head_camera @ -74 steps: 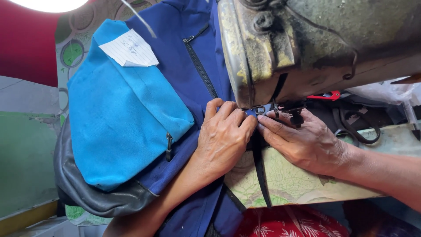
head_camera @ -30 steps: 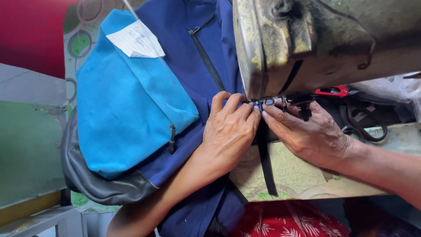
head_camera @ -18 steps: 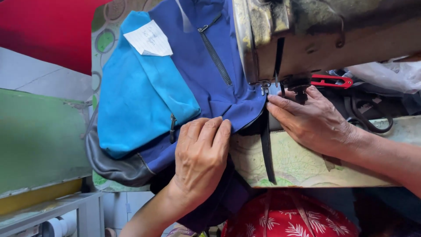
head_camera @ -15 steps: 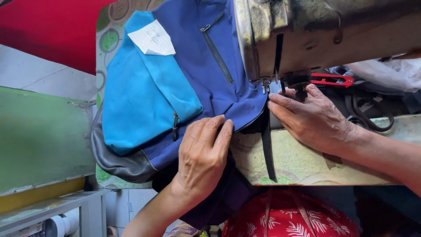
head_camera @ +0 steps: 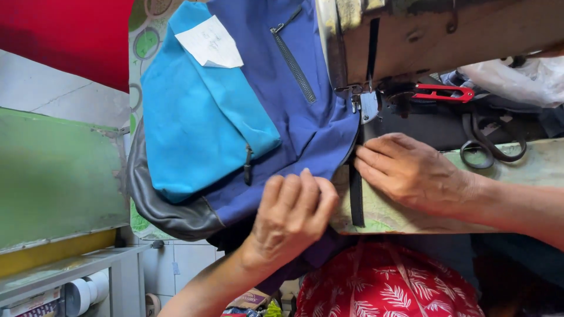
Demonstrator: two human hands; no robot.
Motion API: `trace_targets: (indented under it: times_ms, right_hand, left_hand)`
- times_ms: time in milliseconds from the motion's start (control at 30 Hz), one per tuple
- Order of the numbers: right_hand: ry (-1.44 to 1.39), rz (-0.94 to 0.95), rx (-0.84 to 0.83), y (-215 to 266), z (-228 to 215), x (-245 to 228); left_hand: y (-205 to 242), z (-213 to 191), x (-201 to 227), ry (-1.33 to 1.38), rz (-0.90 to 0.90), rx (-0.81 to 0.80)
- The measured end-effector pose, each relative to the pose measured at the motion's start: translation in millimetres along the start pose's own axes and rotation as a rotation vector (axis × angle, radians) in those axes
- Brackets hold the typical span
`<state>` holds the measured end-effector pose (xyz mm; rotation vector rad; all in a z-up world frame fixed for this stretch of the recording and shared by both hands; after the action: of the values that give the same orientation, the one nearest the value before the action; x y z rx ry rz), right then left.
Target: The person sews components of a blue and black backpack together by hand and with a sewing machine.
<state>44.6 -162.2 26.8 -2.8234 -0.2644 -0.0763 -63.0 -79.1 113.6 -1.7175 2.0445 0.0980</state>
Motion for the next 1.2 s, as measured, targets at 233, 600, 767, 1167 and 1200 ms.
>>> trace_targets:
  times_ms: [233, 600, 767, 1167, 1200]
  right_hand:
    - [-0.162, -0.113, -0.001, 6, -15, -39]
    - [-0.277, -0.145, 0.056, 18, -7, -46]
    - [-0.31, -0.135, 0.06, 19, -6, -45]
    - [-0.329, -0.134, 0.064, 24, -6, -43]
    - [-0.339, -0.138, 0.065, 23, -9, -42]
  left_hand:
    - [13, 26, 40, 0.203, 0.068, 0.016]
    - [19, 27, 40, 0.551, -0.042, 0.033]
    - [22, 30, 48, 0.531, -0.035, 0.048]
    - [20, 35, 60, 0.509, 0.02, -0.015]
    - [17, 35, 58, 0.491, -0.004, -0.034]
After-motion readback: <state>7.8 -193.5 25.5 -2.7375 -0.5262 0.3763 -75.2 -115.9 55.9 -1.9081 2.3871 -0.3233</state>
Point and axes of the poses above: each hand's wrist, its own y-axis away from the middle knuckle, its own z-axis out of the palm, x = y × z, the point moved 7 cm from there along -y, towards the middle knuckle, and after that the axes turned 13 degrees about -x, right-handed, at the moved point
